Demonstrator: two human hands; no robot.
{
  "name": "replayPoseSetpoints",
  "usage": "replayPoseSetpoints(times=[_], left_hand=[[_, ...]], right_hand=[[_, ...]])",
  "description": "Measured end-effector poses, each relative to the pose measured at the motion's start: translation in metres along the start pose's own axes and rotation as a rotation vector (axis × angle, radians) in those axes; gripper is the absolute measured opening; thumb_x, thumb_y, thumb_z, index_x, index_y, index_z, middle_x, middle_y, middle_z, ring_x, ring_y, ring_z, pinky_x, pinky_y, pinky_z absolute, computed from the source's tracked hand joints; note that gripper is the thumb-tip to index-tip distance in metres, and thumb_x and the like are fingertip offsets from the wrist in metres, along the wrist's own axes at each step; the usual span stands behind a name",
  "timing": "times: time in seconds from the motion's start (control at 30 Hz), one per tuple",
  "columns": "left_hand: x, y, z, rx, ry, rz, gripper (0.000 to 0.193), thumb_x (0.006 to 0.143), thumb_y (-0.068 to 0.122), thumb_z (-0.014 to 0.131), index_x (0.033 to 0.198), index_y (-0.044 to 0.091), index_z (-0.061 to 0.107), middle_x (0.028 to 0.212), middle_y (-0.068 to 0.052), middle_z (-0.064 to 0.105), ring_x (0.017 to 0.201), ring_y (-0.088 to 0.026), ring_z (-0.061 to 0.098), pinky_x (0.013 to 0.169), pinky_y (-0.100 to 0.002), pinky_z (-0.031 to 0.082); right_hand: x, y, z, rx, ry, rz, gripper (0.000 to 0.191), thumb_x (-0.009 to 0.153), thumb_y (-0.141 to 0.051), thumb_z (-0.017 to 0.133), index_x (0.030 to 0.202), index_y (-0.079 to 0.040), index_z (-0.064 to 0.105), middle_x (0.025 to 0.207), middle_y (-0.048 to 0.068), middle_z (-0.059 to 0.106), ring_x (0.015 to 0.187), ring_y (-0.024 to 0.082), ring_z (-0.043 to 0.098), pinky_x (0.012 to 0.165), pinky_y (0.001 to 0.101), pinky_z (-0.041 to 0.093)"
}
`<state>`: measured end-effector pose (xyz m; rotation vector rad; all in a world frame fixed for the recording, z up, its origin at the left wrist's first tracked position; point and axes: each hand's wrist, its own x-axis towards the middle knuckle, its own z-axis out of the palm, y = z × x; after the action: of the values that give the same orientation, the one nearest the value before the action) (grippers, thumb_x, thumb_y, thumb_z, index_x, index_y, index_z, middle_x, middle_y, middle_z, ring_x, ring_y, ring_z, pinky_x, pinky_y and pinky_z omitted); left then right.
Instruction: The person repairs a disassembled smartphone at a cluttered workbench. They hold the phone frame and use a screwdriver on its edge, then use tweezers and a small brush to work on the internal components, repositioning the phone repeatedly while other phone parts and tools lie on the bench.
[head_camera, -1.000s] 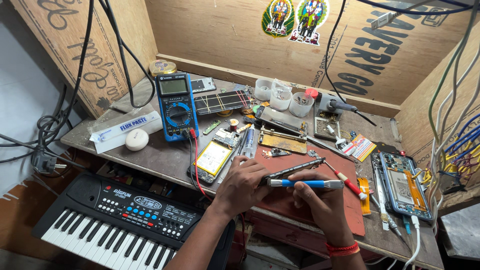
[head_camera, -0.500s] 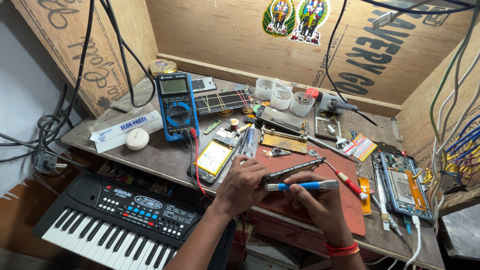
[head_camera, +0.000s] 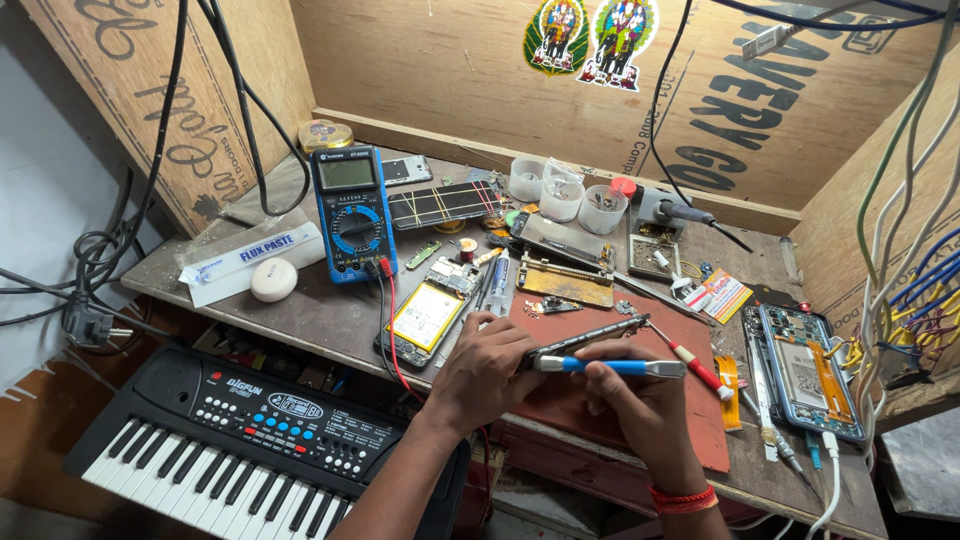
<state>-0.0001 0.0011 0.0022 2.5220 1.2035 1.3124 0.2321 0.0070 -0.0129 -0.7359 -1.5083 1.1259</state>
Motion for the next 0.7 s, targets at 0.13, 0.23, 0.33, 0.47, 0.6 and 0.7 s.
replayPoseSetpoints(times=[0.13, 0.23, 0.33, 0.47, 0.6, 0.7], left_hand=[[0.000, 0.001, 0.000, 0.023, -0.028, -0.027, 0.019, 0.076, 0.016, 0.081, 0.090, 0.011, 0.070, 0.083, -0.001, 0.068, 0.088, -0.020, 0.066, 0.096, -0.041, 0.043], [-0.001, 0.002, 0.000, 0.000, 0.003, -0.013, 0.022, 0.077, 0.019, 0.082, 0.094, 0.011, 0.071, 0.090, -0.001, 0.071, 0.094, -0.020, 0.067, 0.098, -0.041, 0.042], [-0.001, 0.003, 0.000, 0.000, 0.027, 0.005, 0.022, 0.082, 0.021, 0.080, 0.101, 0.011, 0.073, 0.096, -0.001, 0.073, 0.097, -0.020, 0.068, 0.100, -0.042, 0.041], [-0.001, 0.005, 0.000, -0.003, 0.019, -0.014, 0.019, 0.088, 0.025, 0.078, 0.102, 0.012, 0.074, 0.096, -0.001, 0.074, 0.098, -0.020, 0.068, 0.099, -0.042, 0.041], [0.000, 0.004, 0.000, 0.006, 0.015, -0.019, 0.017, 0.091, 0.026, 0.076, 0.101, 0.012, 0.074, 0.095, -0.001, 0.074, 0.096, -0.020, 0.069, 0.099, -0.042, 0.041], [0.000, 0.004, 0.001, 0.016, -0.003, -0.034, 0.017, 0.091, 0.027, 0.077, 0.098, 0.012, 0.074, 0.093, -0.001, 0.074, 0.094, -0.020, 0.068, 0.100, -0.042, 0.041]], right_hand=[[-0.001, 0.001, -0.003, 0.041, -0.015, 0.003, 0.015, 0.096, -0.006, 0.067, 0.103, 0.006, 0.072, 0.077, 0.010, 0.070, 0.064, 0.011, 0.062, 0.055, 0.0248, 0.051], [0.000, 0.001, -0.002, 0.131, 0.062, -0.067, 0.013, 0.097, -0.007, 0.065, 0.102, 0.005, 0.069, 0.078, 0.009, 0.066, 0.064, 0.011, 0.061, 0.054, 0.0252, 0.050], [0.002, -0.002, 0.000, 0.112, 0.113, -0.130, 0.013, 0.100, -0.010, 0.065, 0.100, 0.003, 0.066, 0.078, 0.008, 0.065, 0.063, 0.010, 0.059, 0.053, 0.0242, 0.048], [0.004, -0.007, 0.004, 0.063, 0.178, -0.087, 0.016, 0.101, -0.015, 0.063, 0.100, 0.001, 0.064, 0.077, 0.010, 0.066, 0.060, 0.010, 0.059, 0.050, 0.0242, 0.047], [0.006, -0.009, 0.005, 0.048, 0.230, -0.080, 0.018, 0.102, -0.018, 0.062, 0.100, 0.000, 0.064, 0.076, 0.011, 0.068, 0.057, 0.010, 0.058, 0.048, 0.0237, 0.044], [0.006, -0.008, 0.004, 0.060, 0.249, -0.090, 0.020, 0.105, -0.019, 0.060, 0.100, 0.000, 0.064, 0.077, 0.010, 0.067, 0.057, 0.010, 0.057, 0.048, 0.0234, 0.043]])
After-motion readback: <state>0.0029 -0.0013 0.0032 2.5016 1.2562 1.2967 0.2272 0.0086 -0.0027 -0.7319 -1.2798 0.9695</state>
